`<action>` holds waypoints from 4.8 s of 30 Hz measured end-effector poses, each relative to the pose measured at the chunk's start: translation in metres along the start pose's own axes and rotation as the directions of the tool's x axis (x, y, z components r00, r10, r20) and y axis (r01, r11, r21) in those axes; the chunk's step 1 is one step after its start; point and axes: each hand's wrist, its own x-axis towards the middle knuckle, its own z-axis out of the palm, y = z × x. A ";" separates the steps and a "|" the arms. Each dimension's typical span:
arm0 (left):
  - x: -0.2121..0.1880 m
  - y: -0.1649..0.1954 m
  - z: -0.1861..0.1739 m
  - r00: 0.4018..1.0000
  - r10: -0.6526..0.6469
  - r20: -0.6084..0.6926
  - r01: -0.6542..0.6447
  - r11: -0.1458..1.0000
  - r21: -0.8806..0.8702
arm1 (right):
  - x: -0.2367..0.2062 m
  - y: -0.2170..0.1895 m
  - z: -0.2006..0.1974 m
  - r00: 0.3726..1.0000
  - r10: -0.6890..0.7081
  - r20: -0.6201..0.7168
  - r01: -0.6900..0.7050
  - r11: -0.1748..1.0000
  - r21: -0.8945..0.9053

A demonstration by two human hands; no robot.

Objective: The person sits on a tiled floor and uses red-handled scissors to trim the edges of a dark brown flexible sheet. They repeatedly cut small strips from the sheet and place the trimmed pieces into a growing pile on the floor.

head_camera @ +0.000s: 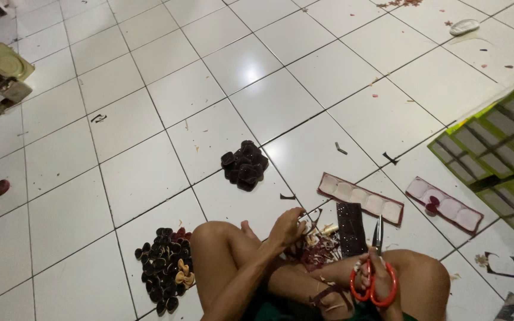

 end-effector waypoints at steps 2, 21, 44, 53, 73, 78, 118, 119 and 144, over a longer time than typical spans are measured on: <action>0.003 0.014 0.021 0.995 0.101 0.006 -0.101 0.993 0.062 | 0.000 -0.001 0.004 1.000 0.008 -0.002 -0.008 1.000 -0.004; -0.001 0.054 0.095 0.961 0.194 0.196 -0.255 0.895 0.366 | -0.009 -0.004 0.016 0.999 0.022 0.026 -0.023 0.999 0.035; -0.069 0.071 0.062 0.979 -0.109 -0.171 0.020 0.891 -0.454 | -0.031 -0.003 0.029 0.979 -0.204 -0.006 0.202 0.973 -0.111; -0.091 0.067 0.065 0.952 -0.304 -0.035 0.112 0.454 -0.884 | -0.045 0.001 0.041 0.924 -0.377 -0.067 0.378 0.926 0.014; -0.106 0.072 -0.002 0.963 0.162 -0.214 -0.248 0.843 -0.477 | -0.060 0.020 0.041 0.887 -0.460 -0.038 0.454 0.854 0.252; -0.105 0.080 -0.003 0.901 -0.381 0.207 0.296 0.190 -0.936 | -0.061 0.026 0.038 0.865 -0.478 -0.151 0.482 0.876 -0.013; -0.074 0.121 -0.051 0.967 -0.253 -0.017 0.154 0.640 -0.752 | -0.130 -0.014 0.078 0.919 -0.270 0.288 0.367 0.853 -0.370; -0.074 0.121 -0.051 0.966 -0.260 -0.008 0.165 0.635 -0.755 | -0.130 -0.014 0.076 0.908 -0.301 0.291 0.402 0.822 -0.403; -0.081 0.131 -0.045 0.968 -0.223 0.115 0.235 0.644 -0.728 | -0.124 0.002 0.069 0.940 -0.252 0.230 0.303 0.925 -0.227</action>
